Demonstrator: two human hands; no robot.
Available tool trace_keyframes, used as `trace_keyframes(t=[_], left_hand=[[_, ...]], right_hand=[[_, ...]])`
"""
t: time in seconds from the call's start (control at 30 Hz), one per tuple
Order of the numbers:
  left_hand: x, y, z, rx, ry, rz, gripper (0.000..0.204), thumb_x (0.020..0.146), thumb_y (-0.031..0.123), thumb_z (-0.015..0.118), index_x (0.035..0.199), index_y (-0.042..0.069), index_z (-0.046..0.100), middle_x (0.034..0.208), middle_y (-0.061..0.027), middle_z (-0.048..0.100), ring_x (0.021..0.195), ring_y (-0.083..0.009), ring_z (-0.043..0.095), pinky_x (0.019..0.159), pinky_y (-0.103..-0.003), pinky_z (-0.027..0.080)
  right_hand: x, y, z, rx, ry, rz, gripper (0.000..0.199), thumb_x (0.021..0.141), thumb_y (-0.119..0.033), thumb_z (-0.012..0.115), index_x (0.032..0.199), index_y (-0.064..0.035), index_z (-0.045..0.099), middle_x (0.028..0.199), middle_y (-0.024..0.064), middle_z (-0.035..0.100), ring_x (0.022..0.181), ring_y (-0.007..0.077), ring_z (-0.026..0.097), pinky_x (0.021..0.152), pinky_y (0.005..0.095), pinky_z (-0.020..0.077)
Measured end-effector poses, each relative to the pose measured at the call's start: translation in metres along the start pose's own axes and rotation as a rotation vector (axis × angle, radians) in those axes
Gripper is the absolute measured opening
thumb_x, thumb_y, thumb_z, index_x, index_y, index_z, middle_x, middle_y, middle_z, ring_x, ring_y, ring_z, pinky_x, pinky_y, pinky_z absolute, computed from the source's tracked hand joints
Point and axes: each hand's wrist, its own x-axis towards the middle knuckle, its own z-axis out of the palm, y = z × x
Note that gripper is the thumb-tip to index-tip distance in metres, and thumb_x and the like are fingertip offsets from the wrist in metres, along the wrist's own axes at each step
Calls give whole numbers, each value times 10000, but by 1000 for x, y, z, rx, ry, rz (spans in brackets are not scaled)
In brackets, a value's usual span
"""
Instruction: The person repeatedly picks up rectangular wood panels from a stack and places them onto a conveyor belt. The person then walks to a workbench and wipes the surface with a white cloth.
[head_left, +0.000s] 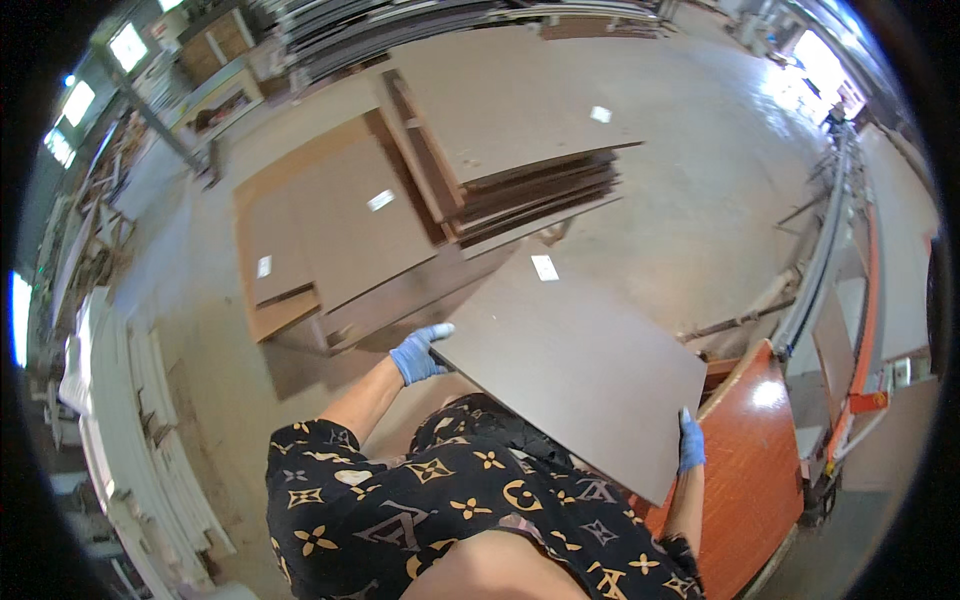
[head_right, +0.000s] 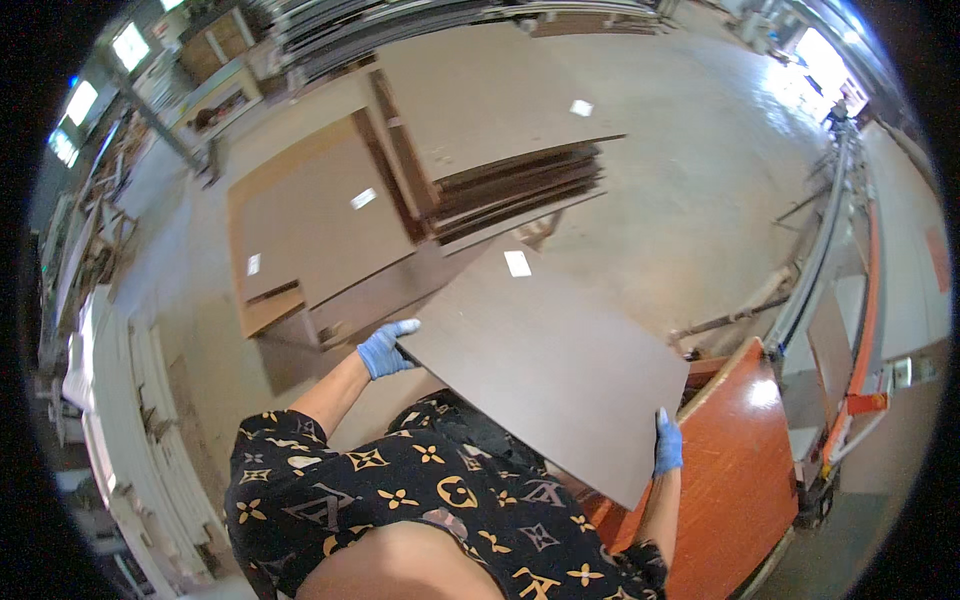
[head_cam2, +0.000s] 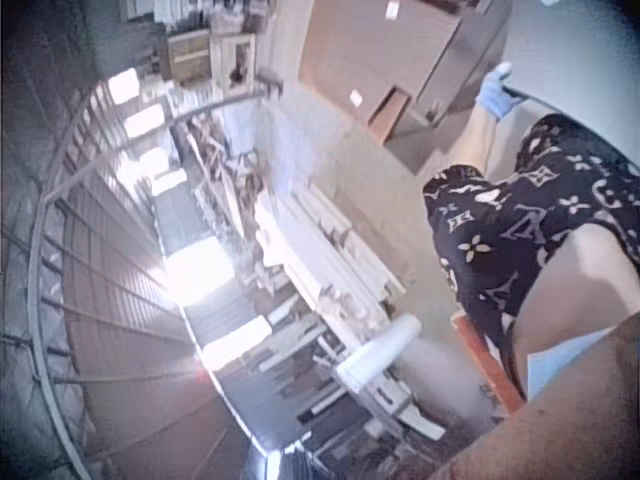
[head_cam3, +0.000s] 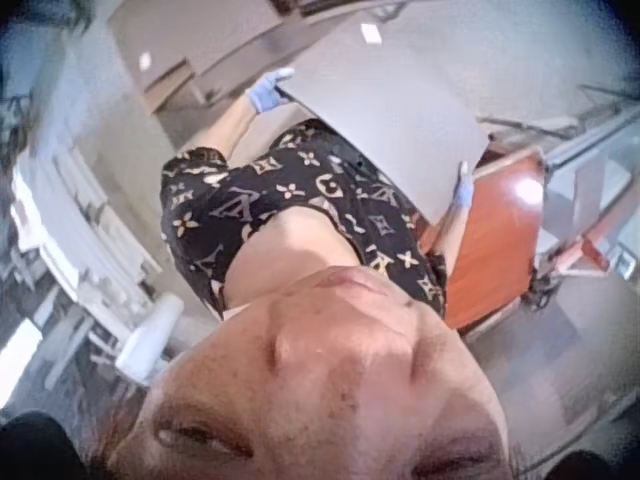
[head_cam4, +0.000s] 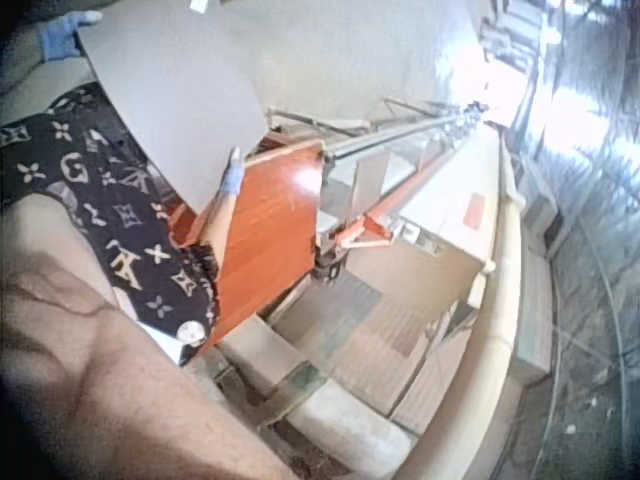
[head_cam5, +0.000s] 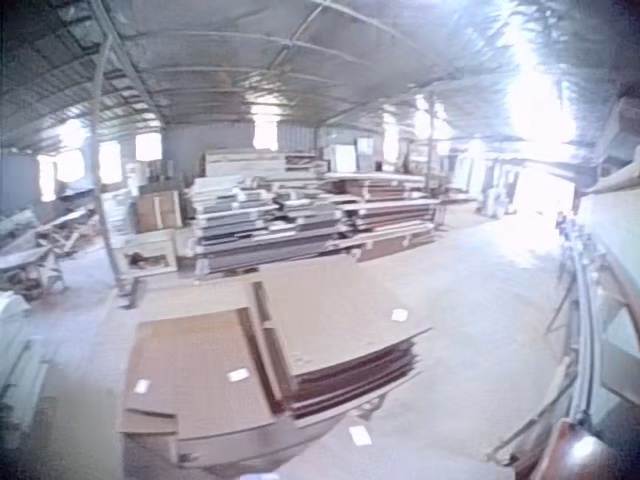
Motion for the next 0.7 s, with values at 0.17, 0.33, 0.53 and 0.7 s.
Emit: trace_keyframes(t=[0.17,0.33,0.53,0.7], left_hand=[[-72,15,-94,-409,-26,312,469,788,235,582,1195,55,435,1195,-101,506,1101,-258,481,949,-402,390],[-83,-8,-122,-387,-13,423,505,778,212,598,1223,74,403,1237,-98,465,1109,-265,469,947,-397,391],[-63,-50,-125,-1,183,707,436,775,177,583,1174,77,439,1145,-84,515,1050,-275,501,868,-429,445],[-69,72,-196,58,302,852,400,813,156,545,1178,48,422,1057,-114,540,935,-248,530,808,-399,444]], right_hand=[[42,34,114,-346,-63,-96,433,811,-363,553,1013,21,548,880,90,587,730,163,554,627,310,472],[45,103,244,-248,43,-134,517,783,-420,587,996,46,522,892,131,561,802,192,517,720,342,444],[19,170,401,-167,273,-99,490,786,-433,598,1030,-23,488,859,88,568,694,172,529,676,321,457],[-13,119,438,-82,-564,126,466,833,-282,572,1221,-85,403,933,52,610,717,108,570,652,254,459]])
